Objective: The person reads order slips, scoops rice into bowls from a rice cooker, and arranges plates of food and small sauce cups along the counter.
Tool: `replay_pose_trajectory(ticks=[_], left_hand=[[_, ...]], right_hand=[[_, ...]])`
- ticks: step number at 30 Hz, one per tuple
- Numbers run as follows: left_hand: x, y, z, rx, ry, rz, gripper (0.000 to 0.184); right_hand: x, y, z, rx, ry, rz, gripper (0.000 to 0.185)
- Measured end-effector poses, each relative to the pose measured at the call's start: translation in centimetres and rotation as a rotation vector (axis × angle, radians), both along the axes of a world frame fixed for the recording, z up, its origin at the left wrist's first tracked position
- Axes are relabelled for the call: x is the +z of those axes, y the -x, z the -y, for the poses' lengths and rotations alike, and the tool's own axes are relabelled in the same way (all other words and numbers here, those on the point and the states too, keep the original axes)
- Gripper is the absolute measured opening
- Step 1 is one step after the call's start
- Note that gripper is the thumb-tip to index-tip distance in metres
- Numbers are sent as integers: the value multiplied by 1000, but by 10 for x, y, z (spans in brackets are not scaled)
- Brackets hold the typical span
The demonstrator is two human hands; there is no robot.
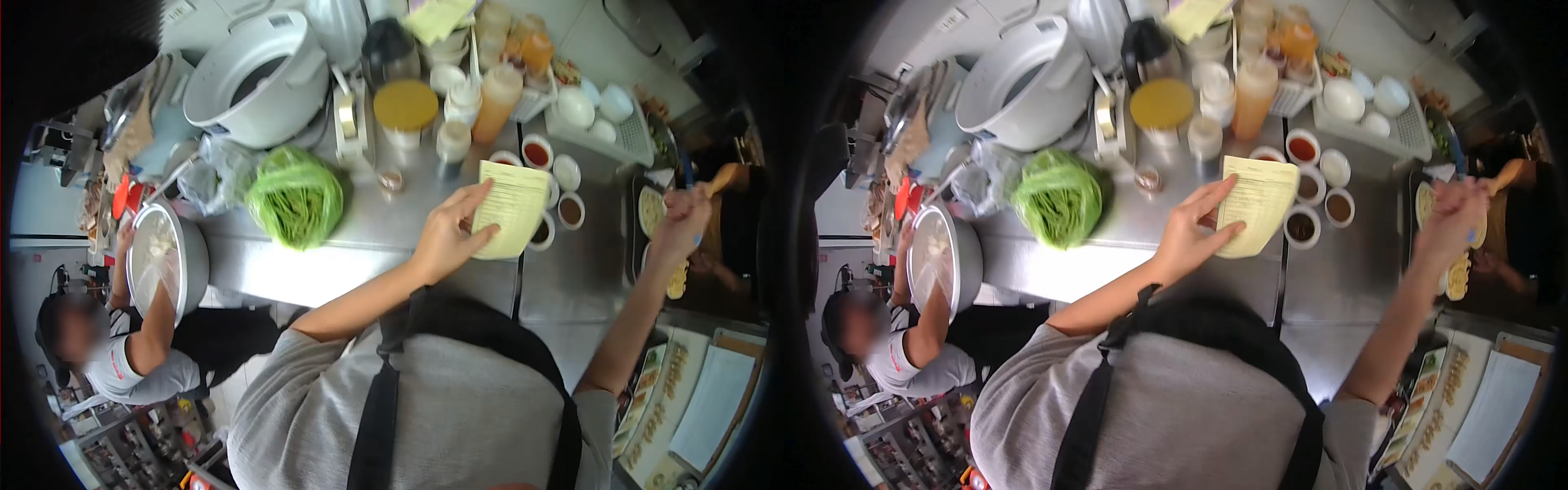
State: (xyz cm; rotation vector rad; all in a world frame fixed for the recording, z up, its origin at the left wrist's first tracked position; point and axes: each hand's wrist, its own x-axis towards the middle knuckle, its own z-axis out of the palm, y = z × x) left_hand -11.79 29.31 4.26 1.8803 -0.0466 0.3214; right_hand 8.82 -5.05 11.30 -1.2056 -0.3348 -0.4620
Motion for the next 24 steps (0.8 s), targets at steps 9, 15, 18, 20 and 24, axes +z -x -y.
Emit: replay_pose_trajectory(ticks=[9, 15, 18, 20, 24], left_hand=[[-163, 26, 7, 77, -639, -119, 67], [-164, 15, -9, -6, -614, -104, 74], [-166, 14, -12, -15, -615, -84, 76], [-165, 15, -13, -7, -603, -80, 76], [-166, 15, -13, -1, -605, -90, 76]], right_hand=[[-193, 173, -159, 434, 358, -502, 27], [-225, 173, -185, 387, 326, -583, 26], [-239, 170, -185, 308, 408, -550, 16], [-256, 168, -183, 284, 409, -528, 15], [-234, 170, -202, 219, 557, -451, 14]])
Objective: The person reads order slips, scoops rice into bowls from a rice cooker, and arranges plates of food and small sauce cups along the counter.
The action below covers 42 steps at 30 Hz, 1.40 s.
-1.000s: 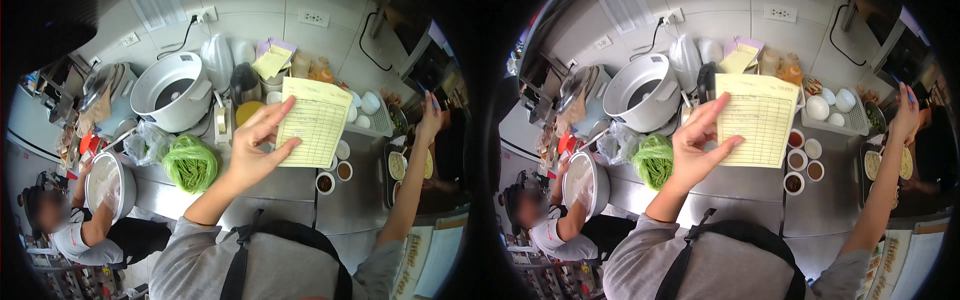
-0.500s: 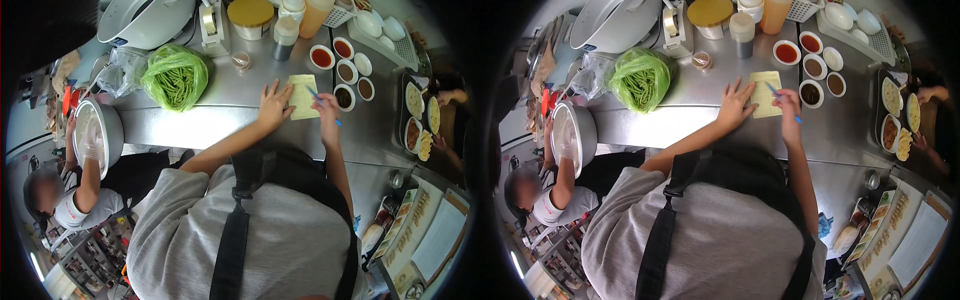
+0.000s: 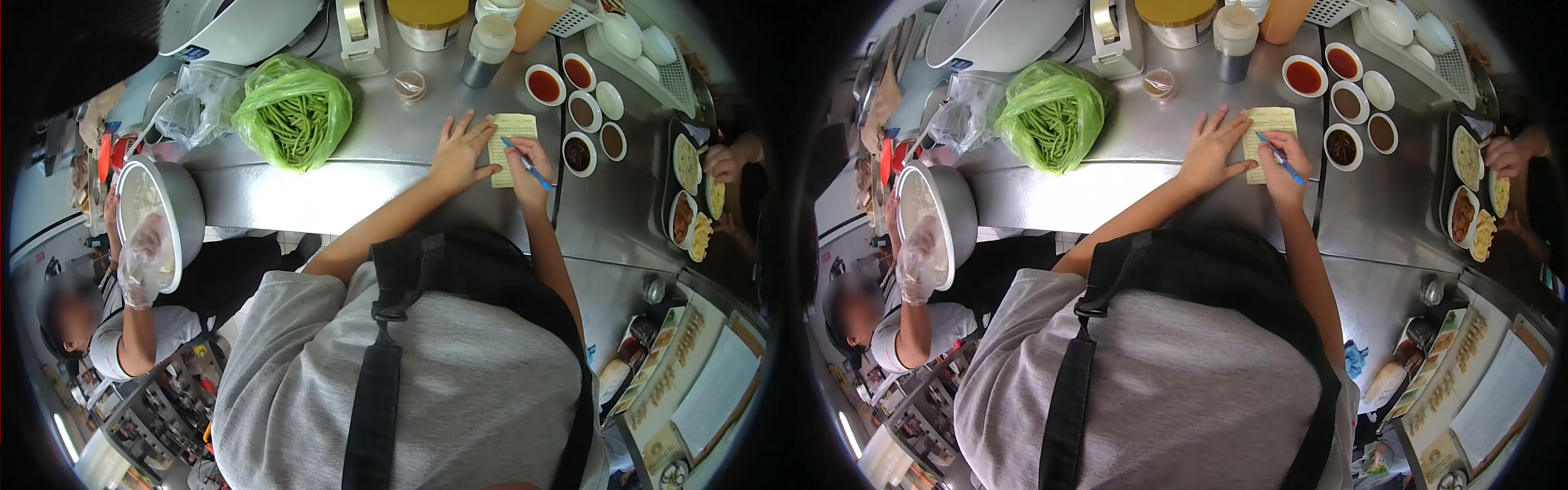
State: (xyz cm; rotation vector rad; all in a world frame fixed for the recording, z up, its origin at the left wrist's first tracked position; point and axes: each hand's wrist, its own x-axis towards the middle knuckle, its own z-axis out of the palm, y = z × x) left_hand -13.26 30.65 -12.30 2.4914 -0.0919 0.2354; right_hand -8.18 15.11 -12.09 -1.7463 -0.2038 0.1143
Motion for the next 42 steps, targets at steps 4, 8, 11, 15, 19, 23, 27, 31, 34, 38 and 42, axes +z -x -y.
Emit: replay_pose_trajectory(ticks=[4, 8, 11, 15, 19, 23, 27, 31, 34, 38, 42], left_hand=[[-1, -1, 0, -6, -15, -7, 77], [-1, 0, 1, 9, -8, 15, 75], [-2, 0, 1, 7, -12, 11, 75], [-1, 0, 1, 4, -11, 2, 76], [-2, -1, 0, 2, 1, 3, 76], [1, 0, 1, 2, -4, -9, 76], [1, 0, 1, 0, 5, -4, 76], [1, 0, 1, 3, 13, 0, 76], [-1, -1, 1, 1, -6, -2, 76], [0, 0, 0, 0, -27, 7, 76], [-1, 1, 0, -1, -20, 13, 76]], right_hand=[[5, 1, -4, 56, 126, 42, 13], [11, -3, 4, -69, 255, 86, 14], [13, 1, 7, -21, 199, 84, 13], [8, 5, 6, 3, 190, 85, 14], [11, -3, 13, -94, 212, 81, 15], [14, 6, 11, -7, 187, 47, 14], [6, 8, 10, 43, 176, 94, 15], [19, 0, 16, -129, 243, 83, 15], [23, 3, 17, -81, 247, 107, 14], [15, 13, 12, -47, 175, 100, 12], [6, 17, 17, -49, 144, 99, 12]])
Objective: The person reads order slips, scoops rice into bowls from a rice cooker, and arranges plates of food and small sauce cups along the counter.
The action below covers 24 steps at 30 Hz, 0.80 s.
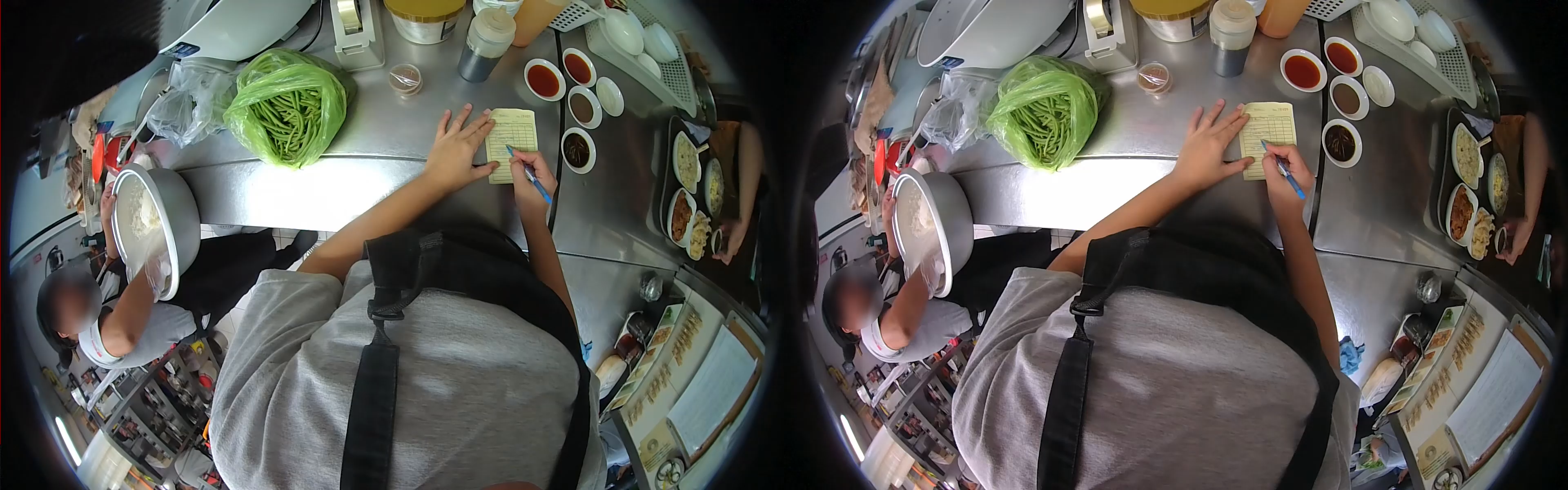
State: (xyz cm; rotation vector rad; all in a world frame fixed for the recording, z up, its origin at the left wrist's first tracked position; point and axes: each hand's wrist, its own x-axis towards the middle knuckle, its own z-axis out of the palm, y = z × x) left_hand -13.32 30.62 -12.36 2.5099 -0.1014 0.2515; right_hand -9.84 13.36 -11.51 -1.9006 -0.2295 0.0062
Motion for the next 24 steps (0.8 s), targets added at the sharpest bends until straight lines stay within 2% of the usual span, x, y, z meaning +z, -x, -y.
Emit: replay_pose_trajectory(ticks=[7, 10, 13, 16, 19, 24], left_hand=[[2, 0, 0, -4, -17, 1, 76], [2, 0, -1, -4, 2, 16, 75], [2, -1, -1, -5, 9, 27, 74], [1, 1, 0, -5, 2, 22, 74], [0, 1, 2, -4, -10, 36, 74], [-4, 1, 5, 13, 3, 32, 75]], right_hand=[[-10, -1, -2, 80, -9, 5, 13], [-2, -6, 8, 19, 152, 176, 14], [7, -15, 27, -206, 196, 207, 14], [19, -10, 47, -169, 135, 137, 13], [23, 11, 59, -157, 206, 60, 14], [-1, 44, 89, -134, 327, 220, 17]])
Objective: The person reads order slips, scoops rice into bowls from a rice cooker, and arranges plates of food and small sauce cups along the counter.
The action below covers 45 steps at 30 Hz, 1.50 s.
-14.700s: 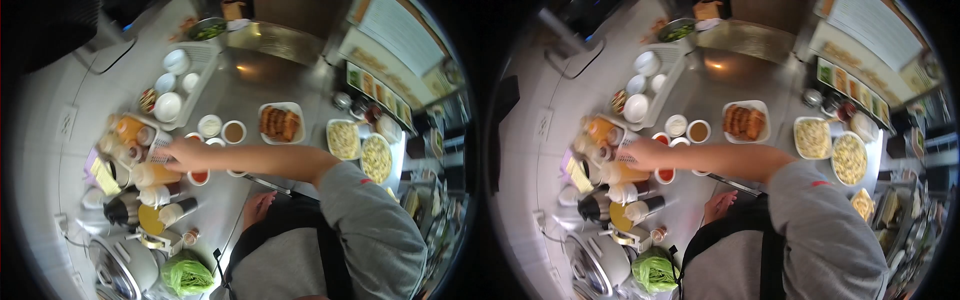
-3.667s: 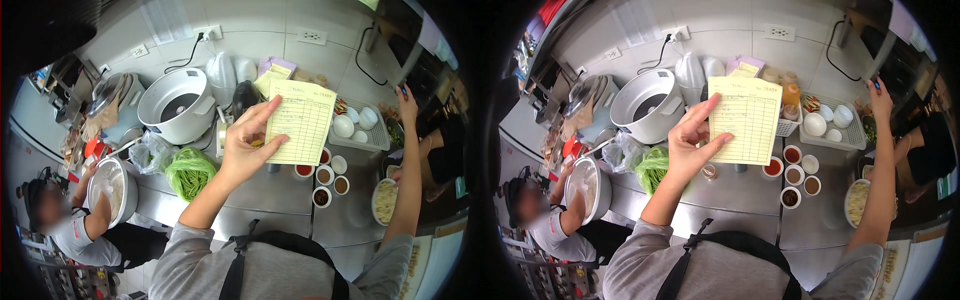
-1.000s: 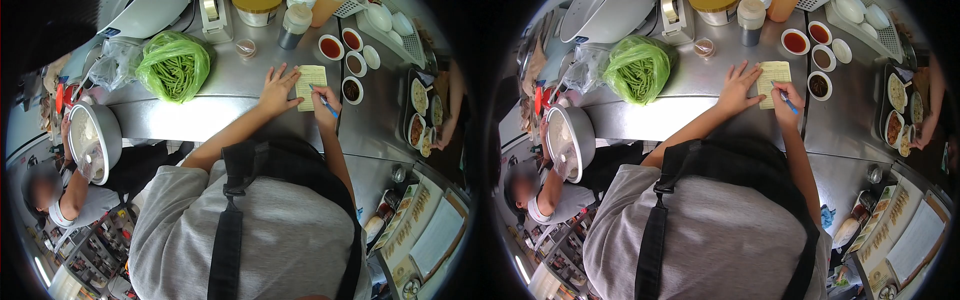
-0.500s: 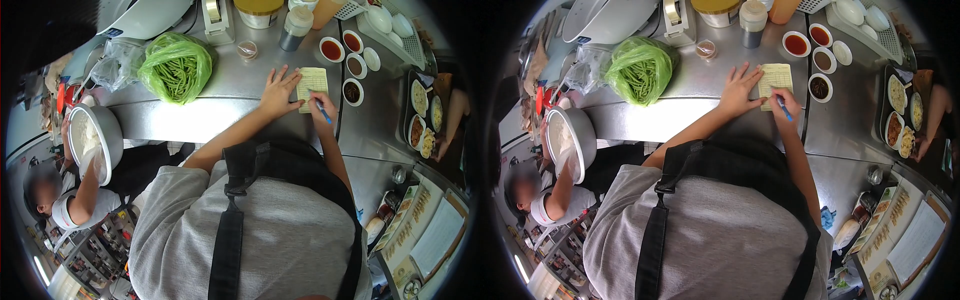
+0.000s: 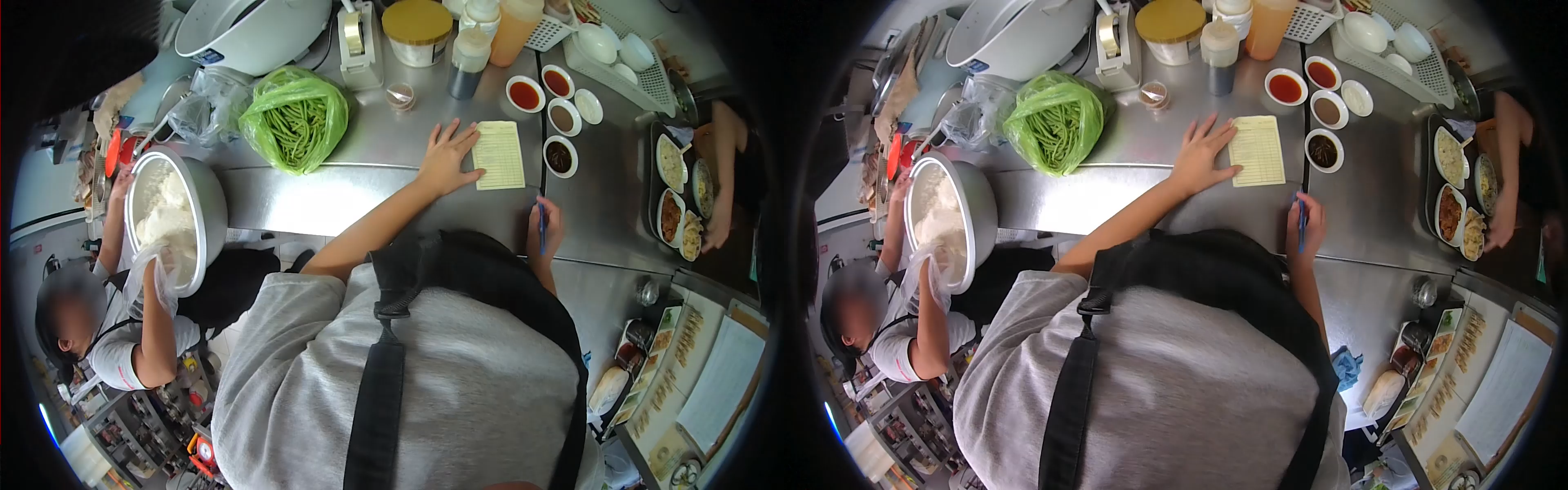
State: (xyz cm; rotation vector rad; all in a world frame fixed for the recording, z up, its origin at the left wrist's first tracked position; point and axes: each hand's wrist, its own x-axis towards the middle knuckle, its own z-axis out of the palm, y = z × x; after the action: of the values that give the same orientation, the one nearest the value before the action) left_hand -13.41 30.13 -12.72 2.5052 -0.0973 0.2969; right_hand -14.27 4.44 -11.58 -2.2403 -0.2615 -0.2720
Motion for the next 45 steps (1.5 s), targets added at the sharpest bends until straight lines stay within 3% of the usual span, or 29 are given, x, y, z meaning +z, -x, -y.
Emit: replay_pose_trajectory(ticks=[2, 4, 5, 7, 9, 10, 12, 13, 15, 17, 19, 21, 22, 24, 27, 29, 32, 35, 36, 39, 41, 44, 45], left_hand=[[11, 1, 3, 45, -11, -41, 73], [41, 0, 0, 3, 572, -210, 71], [58, -4, -6, -63, 421, -53, 61], [102, -22, -21, -136, 616, 52, 57], [158, -51, -42, 20, 469, 124, 57], [175, -75, -55, 36, 503, 318, 56], [206, -129, -91, 112, 513, 462, 51], [219, -155, -109, 152, 505, 419, 48], [228, -217, -133, 6, 956, 295, 41], [228, -269, -148, 34, 977, 257, 40], [204, -324, -171, 149, 814, 400, 40], [217, -359, -179, 275, 642, 510, 45], [224, -368, -180, 397, 610, 411, 46], [214, -395, -197, 470, 447, 535, 47], [203, -412, -209, 686, 301, 432, 35], [193, -423, -219, 708, 202, 405, 33], [205, -407, -205, 690, 205, 400, 32], [208, -407, -216, 673, -123, 190, 29], [184, -417, -232, 595, -340, 91, 25], [145, -421, -233, 580, -145, 20, 38], [144, -415, -214, 619, -241, 128, 45], [211, -385, -168, 568, -302, 522, 52], [240, -372, -149, 459, -275, 670, 48]], right_hand=[[-1, 16, 10, -4, 30, 40, 18], [-9, 25, 19, -41, -33, 27, 19], [-19, 30, 25, -58, -65, 64, 19], [-14, 37, 30, -113, -41, 11, 19], [-18, 39, 34, -117, -46, 28, 18], [-20, 40, 37, -89, -21, 48, 18], [-22, 36, 42, -39, 32, 95, 17], [-23, 36, 46, -19, 40, 88, 17], [-24, 31, 52, 24, 60, 74, 17], [-19, 25, 57, 95, 65, 81, 17], [-14, 22, 58, 120, 60, 89, 16], [-27, 22, 61, 98, 36, 52, 14], [-26, 21, 60, 85, 44, 23, 14], [-14, 21, 60, 67, 37, -14, 15], [-7, 18, 58, 73, -3, -2, 17], [-15, 19, 63, 65, -26, 27, 16], [-18, 27, 62, -141, -213, -201, 10], [42, 7, 59, -279, -346, -436, 15], [56, 1, 59, -207, -387, -397, 16], [120, -34, 57, 1, -431, -209, 18], [174, -68, 60, 77, -438, -43, 18], [251, -159, 84, 258, -771, 179, 36], [248, -199, 101, 272, -620, 357, 40]])
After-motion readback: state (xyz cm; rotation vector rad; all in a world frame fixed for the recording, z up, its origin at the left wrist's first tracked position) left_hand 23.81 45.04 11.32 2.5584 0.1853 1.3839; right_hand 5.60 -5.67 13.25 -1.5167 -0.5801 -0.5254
